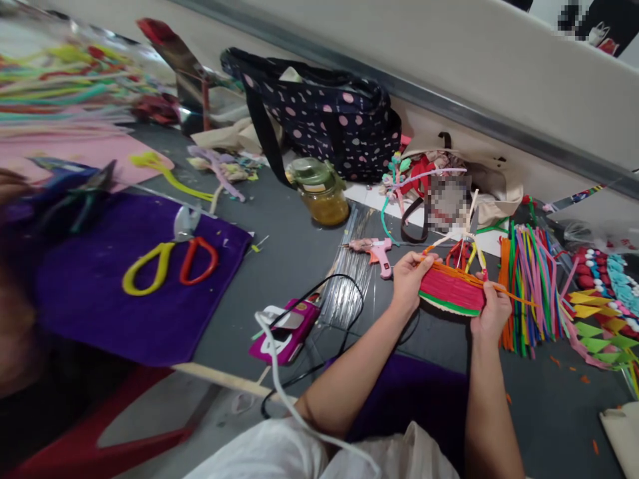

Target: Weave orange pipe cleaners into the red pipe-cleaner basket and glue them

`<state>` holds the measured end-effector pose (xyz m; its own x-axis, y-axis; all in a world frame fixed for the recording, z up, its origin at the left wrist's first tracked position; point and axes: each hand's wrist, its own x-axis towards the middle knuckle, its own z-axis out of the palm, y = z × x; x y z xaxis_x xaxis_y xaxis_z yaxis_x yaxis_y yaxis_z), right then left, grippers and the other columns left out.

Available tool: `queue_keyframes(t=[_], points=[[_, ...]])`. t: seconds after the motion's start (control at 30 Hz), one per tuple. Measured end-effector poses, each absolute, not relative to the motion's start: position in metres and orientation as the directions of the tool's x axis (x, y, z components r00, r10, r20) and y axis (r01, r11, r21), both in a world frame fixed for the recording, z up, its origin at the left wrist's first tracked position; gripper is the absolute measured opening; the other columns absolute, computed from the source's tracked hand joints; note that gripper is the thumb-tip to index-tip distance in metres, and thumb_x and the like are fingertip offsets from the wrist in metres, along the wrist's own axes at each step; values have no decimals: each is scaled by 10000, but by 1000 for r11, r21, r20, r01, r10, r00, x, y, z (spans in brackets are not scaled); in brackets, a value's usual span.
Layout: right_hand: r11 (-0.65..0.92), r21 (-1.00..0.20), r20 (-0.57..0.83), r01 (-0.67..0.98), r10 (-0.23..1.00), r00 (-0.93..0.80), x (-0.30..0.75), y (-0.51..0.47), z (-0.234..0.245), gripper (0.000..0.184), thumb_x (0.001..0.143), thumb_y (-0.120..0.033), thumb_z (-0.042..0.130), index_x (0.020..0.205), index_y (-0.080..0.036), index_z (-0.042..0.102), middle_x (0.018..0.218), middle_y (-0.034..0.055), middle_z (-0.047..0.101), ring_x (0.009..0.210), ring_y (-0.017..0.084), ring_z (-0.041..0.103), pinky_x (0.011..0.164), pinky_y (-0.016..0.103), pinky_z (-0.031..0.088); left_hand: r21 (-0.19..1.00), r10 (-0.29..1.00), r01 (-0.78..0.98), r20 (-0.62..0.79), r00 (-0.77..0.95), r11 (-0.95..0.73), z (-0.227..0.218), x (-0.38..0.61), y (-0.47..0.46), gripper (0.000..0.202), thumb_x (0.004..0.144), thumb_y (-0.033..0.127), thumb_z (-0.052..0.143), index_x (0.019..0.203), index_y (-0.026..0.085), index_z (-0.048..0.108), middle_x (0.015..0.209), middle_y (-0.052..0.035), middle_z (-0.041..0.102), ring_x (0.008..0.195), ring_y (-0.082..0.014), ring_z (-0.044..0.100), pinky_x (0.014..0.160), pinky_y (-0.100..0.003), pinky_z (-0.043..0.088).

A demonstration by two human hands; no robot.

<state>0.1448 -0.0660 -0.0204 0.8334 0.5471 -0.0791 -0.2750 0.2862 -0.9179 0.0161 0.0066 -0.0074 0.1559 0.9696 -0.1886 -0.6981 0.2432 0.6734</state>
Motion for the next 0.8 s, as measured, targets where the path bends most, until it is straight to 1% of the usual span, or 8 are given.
queue_keyframes(t=[0.17, 0.33, 0.5, 0.67, 0.8], points=[[294, -925, -49, -240, 533, 845, 145, -66, -17, 205, 659, -273, 745, 744, -163, 594, 788, 56, 745, 741, 217, 711, 806, 459, 563, 691, 971, -685, -202, 124, 231, -10, 20, 3, 352, 646, 322, 810, 709, 164, 502, 877, -50, 731, 792, -205, 722, 746, -323, 552], [291, -941, 1, -175, 519, 855, 144, -68, -15, 200, 688, -291, 727, 767, -158, 600, 795, 60, 742, 780, 221, 711, 810, 454, 564, 773, 993, -623, -106, 60, 121, -11, 20, 0, 323, 724, 358, 753, 799, 182, 493, 852, -55, 737, 773, -194, 719, 762, -326, 542], [297, -941, 10, -165, 509, 861, 145, -70, -13, 200, 689, -283, 733, 779, -157, 606, 793, 48, 739, 778, 213, 710, 828, 455, 559, 775, 996, -629, -20, 83, 67, -4, 16, -3, 401, 771, 378, 714, 974, 229, 402, 822, -41, 747, 772, -208, 722, 765, -350, 538], [309, -937, 24, -162, 522, 853, 145, -71, -8, 188, 697, -271, 723, 785, -165, 595, 778, 39, 735, 757, 218, 711, 835, 482, 552, 720, 992, -683, -64, 110, 122, -2, 14, -1, 411, 778, 424, 700, 1006, 219, 426, 802, -47, 746, 805, -219, 723, 800, -373, 534], [323, -934, 35, -154, 510, 859, 145, -71, -4, 183, 694, -258, 723, 766, -168, 581, 798, 40, 740, 752, 214, 711, 836, 476, 551, 636, 962, -722, -150, 230, 272, -5, 11, 7, 436, 746, 480, 716, 988, 190, 499, 847, -78, 747, 859, -243, 719, 838, -398, 528]])
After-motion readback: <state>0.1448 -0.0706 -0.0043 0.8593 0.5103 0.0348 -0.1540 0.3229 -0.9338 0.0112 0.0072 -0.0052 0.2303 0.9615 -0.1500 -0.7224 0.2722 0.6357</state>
